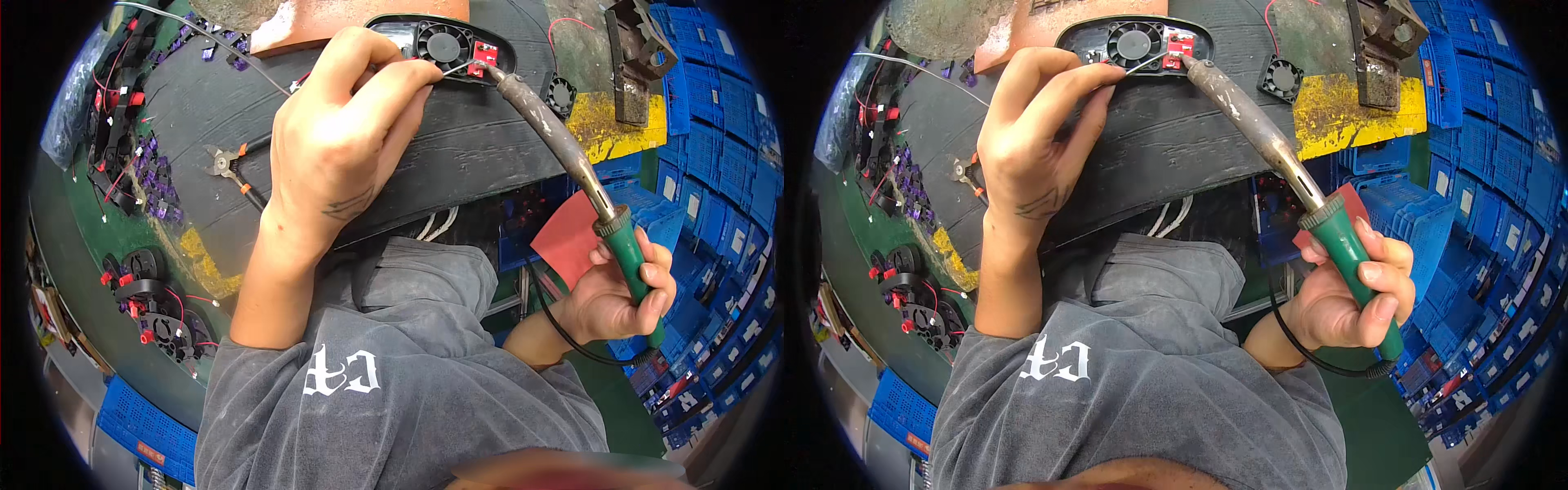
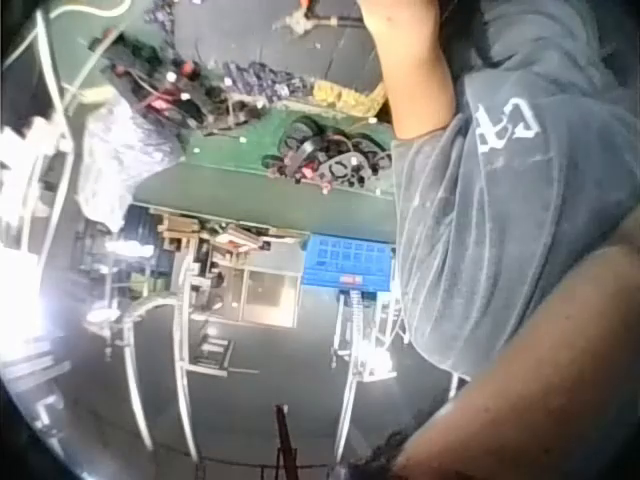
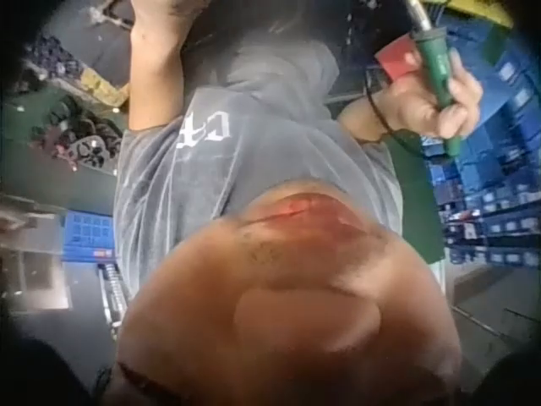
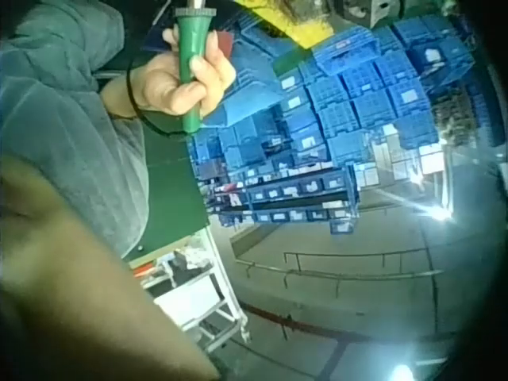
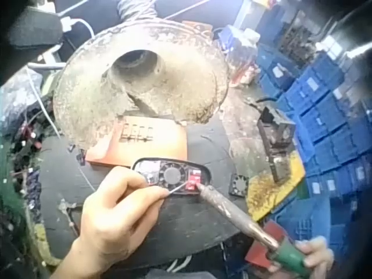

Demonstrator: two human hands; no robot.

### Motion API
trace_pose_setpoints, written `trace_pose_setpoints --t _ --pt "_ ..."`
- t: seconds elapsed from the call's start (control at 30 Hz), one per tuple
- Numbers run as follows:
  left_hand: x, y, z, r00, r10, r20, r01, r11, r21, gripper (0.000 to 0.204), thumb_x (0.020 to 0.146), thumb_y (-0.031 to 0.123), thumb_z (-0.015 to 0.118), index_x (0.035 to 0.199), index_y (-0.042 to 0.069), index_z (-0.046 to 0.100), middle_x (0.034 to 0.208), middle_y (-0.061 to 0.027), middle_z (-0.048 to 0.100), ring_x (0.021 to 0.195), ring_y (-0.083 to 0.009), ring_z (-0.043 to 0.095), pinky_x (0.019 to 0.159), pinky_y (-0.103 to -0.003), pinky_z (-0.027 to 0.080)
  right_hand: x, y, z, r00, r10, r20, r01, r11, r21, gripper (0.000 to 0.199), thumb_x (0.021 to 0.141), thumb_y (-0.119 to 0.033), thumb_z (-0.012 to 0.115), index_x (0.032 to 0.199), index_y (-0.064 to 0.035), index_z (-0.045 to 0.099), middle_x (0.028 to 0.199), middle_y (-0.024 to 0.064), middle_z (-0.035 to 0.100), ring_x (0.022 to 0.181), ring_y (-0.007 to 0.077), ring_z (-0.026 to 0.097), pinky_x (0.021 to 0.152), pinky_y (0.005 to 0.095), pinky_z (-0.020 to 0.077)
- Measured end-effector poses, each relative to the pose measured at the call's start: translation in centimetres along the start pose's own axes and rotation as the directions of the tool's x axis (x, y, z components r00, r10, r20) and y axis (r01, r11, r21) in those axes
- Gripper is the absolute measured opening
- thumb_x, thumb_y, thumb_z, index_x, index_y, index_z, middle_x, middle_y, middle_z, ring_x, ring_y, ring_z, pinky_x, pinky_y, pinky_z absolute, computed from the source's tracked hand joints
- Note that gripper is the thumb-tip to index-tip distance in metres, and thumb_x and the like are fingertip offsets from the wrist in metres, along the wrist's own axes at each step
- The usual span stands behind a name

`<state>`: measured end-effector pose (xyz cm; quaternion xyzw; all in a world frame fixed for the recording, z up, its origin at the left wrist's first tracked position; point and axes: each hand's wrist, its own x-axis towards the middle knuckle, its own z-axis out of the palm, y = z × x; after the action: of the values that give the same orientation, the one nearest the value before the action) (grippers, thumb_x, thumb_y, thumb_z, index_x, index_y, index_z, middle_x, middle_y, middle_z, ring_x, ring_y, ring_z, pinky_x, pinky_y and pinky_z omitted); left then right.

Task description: Soldering wires onto small electronic components at a workbench.

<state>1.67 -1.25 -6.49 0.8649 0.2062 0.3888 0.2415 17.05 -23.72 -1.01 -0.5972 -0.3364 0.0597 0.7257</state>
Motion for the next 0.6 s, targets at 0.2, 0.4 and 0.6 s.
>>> trace_pose_setpoints --t 0.2,0.4,0.6 --pt "0.07 0.13 -0.19 0.999 -0.017 0.032 0.018 1.000 -0.015 0.024 0.069 -0.009 0.071 0.091 0.003 0.070 0.083 -0.0066 0.055 0.067 -0.0158 0.058 0.060 -0.027 0.047 0.11 0.03 0.15 1.000 -0.002 -0.006 0.002 1.000 -0.006 0.036 0.090 -0.032 0.045 0.088 -0.0023 0.064 0.097 0.0224 0.063 0.058 0.0318 0.063 0.046 0.0345 0.0532" --pt "0.30 0.29 -0.28 0.999 -0.017 0.029 0.017 1.000 -0.014 0.024 0.070 -0.008 0.071 0.092 0.001 0.070 0.084 -0.0063 0.053 0.068 -0.0149 0.057 0.060 -0.026 0.047 0.43 -0.07 0.30 1.000 -0.009 0.001 0.009 1.000 0.021 0.036 0.090 -0.032 0.045 0.088 -0.0020 0.064 0.096 0.0227 0.063 0.058 0.0321 0.064 0.045 0.0345 0.0542" --pt "0.19 0.13 -0.27 0.999 -0.025 0.045 0.026 1.000 -0.010 0.024 0.070 -0.008 0.070 0.092 0.001 0.070 0.083 -0.0060 0.052 0.068 -0.0148 0.057 0.060 -0.026 0.047 0.61 -0.10 0.15 1.000 0.011 0.026 -0.011 1.000 0.005 0.036 0.090 -0.032 0.045 0.088 -0.0018 0.064 0.096 0.0226 0.063 0.061 0.0330 0.064 0.045 0.0340 0.0539"
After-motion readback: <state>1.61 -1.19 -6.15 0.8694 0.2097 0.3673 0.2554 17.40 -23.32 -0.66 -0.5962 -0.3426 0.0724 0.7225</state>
